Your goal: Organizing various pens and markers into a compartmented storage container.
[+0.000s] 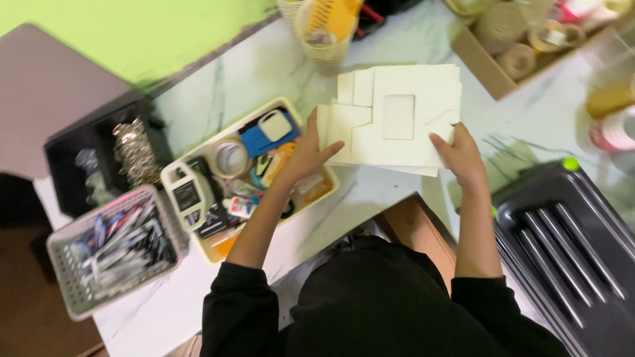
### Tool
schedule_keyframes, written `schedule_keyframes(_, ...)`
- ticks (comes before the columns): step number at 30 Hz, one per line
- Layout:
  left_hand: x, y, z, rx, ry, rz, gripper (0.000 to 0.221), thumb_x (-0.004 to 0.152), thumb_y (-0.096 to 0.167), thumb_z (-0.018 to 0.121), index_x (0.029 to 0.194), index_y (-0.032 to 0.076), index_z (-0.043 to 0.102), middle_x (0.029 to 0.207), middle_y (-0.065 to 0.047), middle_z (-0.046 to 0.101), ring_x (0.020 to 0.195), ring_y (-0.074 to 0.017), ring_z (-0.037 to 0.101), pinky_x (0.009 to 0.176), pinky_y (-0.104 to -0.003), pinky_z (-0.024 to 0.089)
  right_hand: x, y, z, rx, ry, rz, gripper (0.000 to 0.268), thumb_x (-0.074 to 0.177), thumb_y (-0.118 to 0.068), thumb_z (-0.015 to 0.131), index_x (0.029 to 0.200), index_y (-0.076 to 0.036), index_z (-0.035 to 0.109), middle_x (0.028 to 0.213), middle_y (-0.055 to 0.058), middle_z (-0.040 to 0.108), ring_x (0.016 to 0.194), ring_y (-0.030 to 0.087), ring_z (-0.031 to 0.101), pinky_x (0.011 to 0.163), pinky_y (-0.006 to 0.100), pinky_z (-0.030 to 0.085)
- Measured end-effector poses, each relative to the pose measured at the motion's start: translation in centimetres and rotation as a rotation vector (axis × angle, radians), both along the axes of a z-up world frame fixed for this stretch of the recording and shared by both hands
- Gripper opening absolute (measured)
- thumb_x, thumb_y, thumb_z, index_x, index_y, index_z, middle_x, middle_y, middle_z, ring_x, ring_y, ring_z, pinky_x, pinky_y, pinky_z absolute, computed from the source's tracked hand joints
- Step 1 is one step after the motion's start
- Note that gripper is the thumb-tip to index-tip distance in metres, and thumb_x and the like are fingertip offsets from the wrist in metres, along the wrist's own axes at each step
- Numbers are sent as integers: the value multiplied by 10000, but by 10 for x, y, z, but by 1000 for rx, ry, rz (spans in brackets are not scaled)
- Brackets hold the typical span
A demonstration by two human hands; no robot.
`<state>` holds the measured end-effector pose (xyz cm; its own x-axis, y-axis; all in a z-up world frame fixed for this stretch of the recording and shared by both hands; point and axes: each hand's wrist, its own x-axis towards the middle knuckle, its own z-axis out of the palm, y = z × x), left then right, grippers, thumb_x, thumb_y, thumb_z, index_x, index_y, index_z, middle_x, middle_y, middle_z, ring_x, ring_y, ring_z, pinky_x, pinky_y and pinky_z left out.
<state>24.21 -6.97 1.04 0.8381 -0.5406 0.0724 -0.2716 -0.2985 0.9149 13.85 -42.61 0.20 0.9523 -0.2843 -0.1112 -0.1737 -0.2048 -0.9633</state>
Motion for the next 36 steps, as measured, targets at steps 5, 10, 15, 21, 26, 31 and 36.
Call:
schedule_keyframes(5,-8,-66,-47,66,89,-32,1053,919,336,734,1592,-32,13,1454,-326,505,1328,-414,565,1113,-426,436,-29,-19,-41,-475,61,-177,754,950,-194,722,1514,48,283,1256,319,623,1104,444,636,961,497,490)
schedule_keyframes(10,-17,-94,-100,56,123,31,999,925,321,731,1590,-40,79,1488,-327,474,1381,-419,519,1144,-426,412,-43,6,-18,-597,429,-176,837,1017,-266,576,1636,-38,60,1373,332,526,1141,502,596,977,554,479)
schedule_keyframes(15,-22,-94,-135,146,48,107,958,949,331,738,1568,-99,147,1597,-341,312,1484,-430,340,1213,-448,301,-47,6,-54,-839,380,-119,766,984,-273,639,1600,-47,243,1517,370,378,1312,505,482,1074,558,427)
schedule_keyframes(21,-58,-72,-60,104,-134,92,726,1007,261,688,1553,-55,329,1649,-285,296,1529,-423,298,1236,-457,266,-52,36,-20,-1107,139,16,748,889,-249,720,1499,30,389,1564,403,265,1456,535,275,1169,551,316)
schedule_keyframes(26,-105,-39,21,-12,-33,129,495,1004,222,655,1442,33,524,1582,-182,460,1450,-349,465,1187,-408,374,-37,95,32,-678,-70,379,660,969,-214,654,1533,3,388,1599,307,325,1476,473,329,1197,518,334)
schedule_keyframes(31,-146,16,44,-64,31,268,383,1005,169,630,1365,42,594,1483,-127,584,1356,-321,589,1129,-389,460,-16,168,40,-541,-167,682,651,967,-208,652,1545,-52,395,1573,230,410,1453,415,396,1182,480,376)
schedule_keyframes(36,-194,79,47,72,-214,667,281,985,53,662,1265,44,662,1422,-107,621,1376,-323,556,1165,-427,431,-3,221,37,-856,-415,895,840,814,-331,766,1516,-42,407,1563,271,312,1459,487,274,1157,630,249)
